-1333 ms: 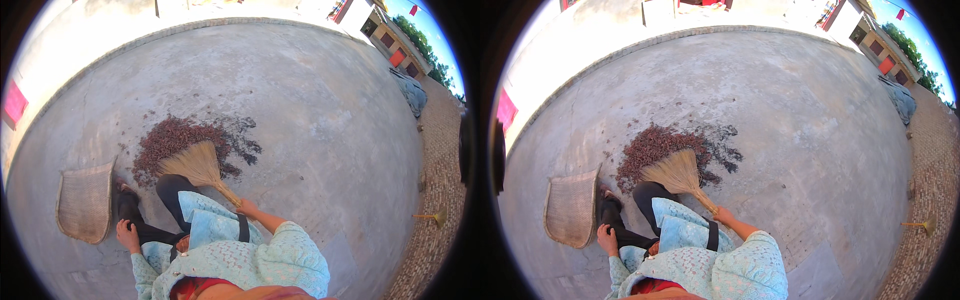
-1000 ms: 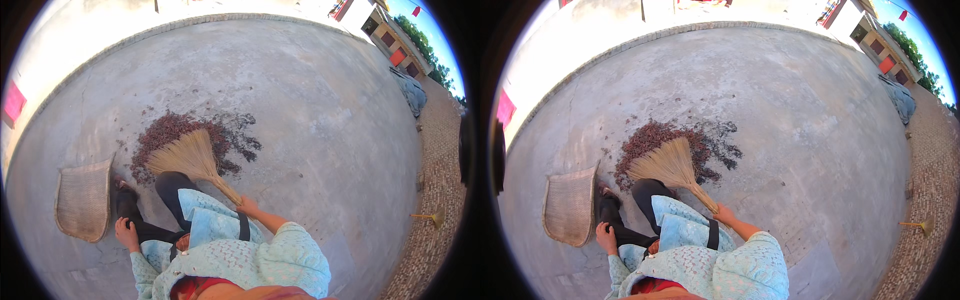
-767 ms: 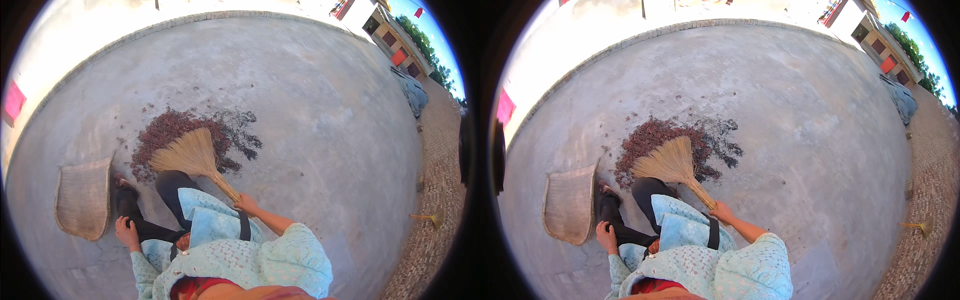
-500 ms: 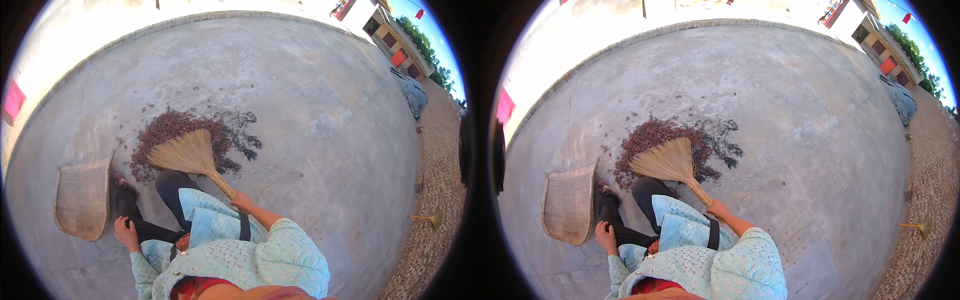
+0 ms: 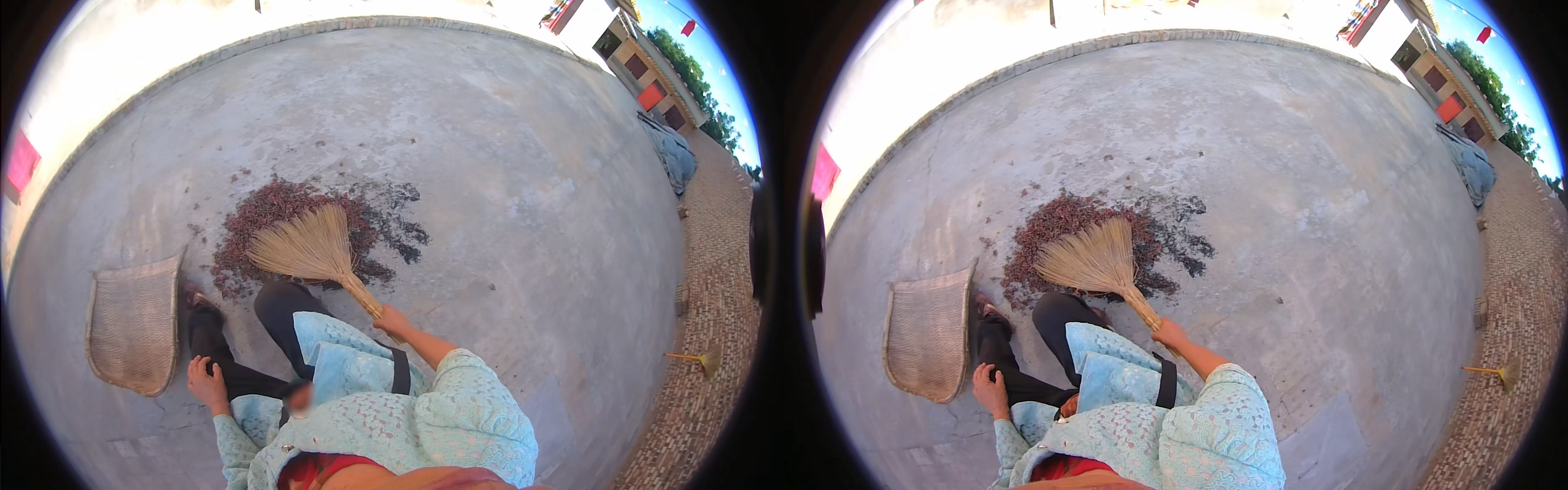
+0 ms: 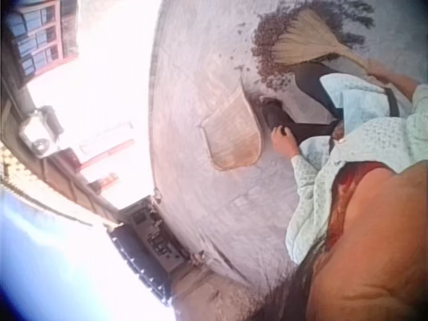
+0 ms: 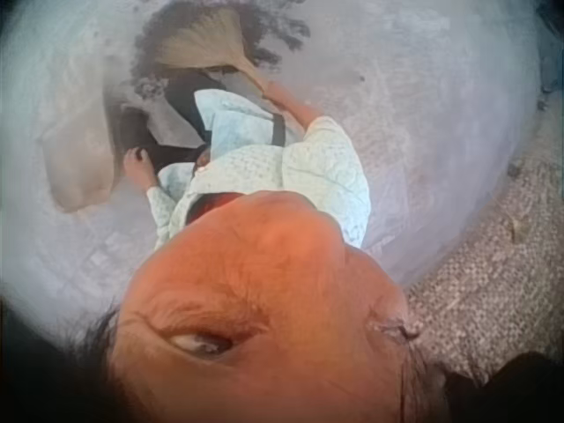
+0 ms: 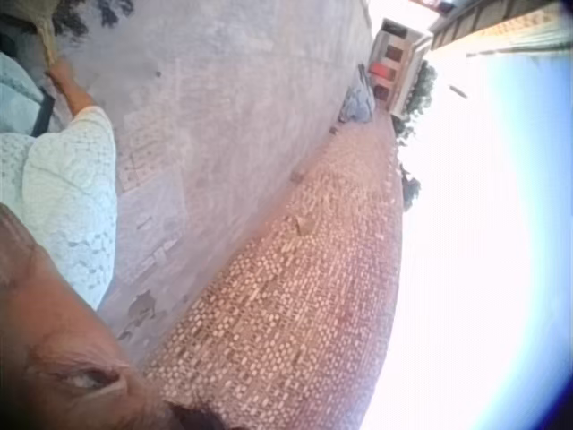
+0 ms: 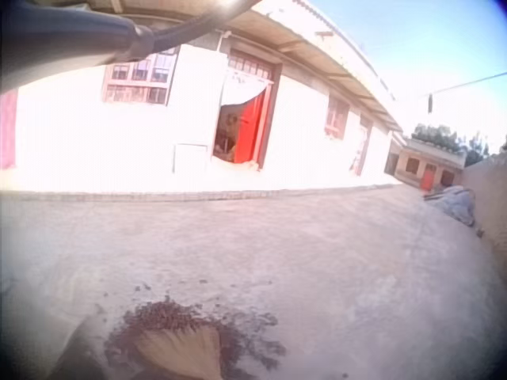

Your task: The person sweeps a pile of small dark particles on a concrete floor using a traditional straw broom. They occasionally pause to spread the pile with their hand and continue sweeping the material into a tighter pile.

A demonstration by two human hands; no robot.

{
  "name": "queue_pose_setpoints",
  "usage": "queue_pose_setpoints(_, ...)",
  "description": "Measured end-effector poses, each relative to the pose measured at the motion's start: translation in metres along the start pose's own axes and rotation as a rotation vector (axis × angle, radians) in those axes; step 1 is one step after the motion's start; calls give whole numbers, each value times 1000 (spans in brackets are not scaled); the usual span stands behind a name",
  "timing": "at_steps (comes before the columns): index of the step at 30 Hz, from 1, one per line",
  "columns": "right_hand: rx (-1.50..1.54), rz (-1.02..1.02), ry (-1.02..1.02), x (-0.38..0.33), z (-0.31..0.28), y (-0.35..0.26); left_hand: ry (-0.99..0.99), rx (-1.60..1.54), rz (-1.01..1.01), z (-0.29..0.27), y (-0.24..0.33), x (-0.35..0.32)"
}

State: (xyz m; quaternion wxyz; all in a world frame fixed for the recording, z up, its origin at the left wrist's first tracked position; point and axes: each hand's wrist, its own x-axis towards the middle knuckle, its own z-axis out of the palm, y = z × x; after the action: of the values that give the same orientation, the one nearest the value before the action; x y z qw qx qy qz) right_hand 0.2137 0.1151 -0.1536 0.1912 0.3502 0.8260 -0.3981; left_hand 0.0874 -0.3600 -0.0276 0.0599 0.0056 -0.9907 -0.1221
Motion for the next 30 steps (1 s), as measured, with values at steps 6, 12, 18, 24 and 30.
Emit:
queue_pose_setpoints(6,162,-54,-38,-12,-21,-25,-4,-58,-21,5,-13,1)
queue_pose_setpoints(12,35,-83,7,8,-6,-33,-14,-6,-33,1,-1,3)
queue_pose_setpoints(18,81,-44,-75,17,-14,-56,-5,-22,-3,3,-7,3)
queue_pose_setpoints(24,105,-95,18,-4,-12,-35,-36,-32,-50,-4,0,3)
queue_pose_setpoints(30,88,32,-38,-1,-6,-7,-48,-12,-36,-3,2,4)
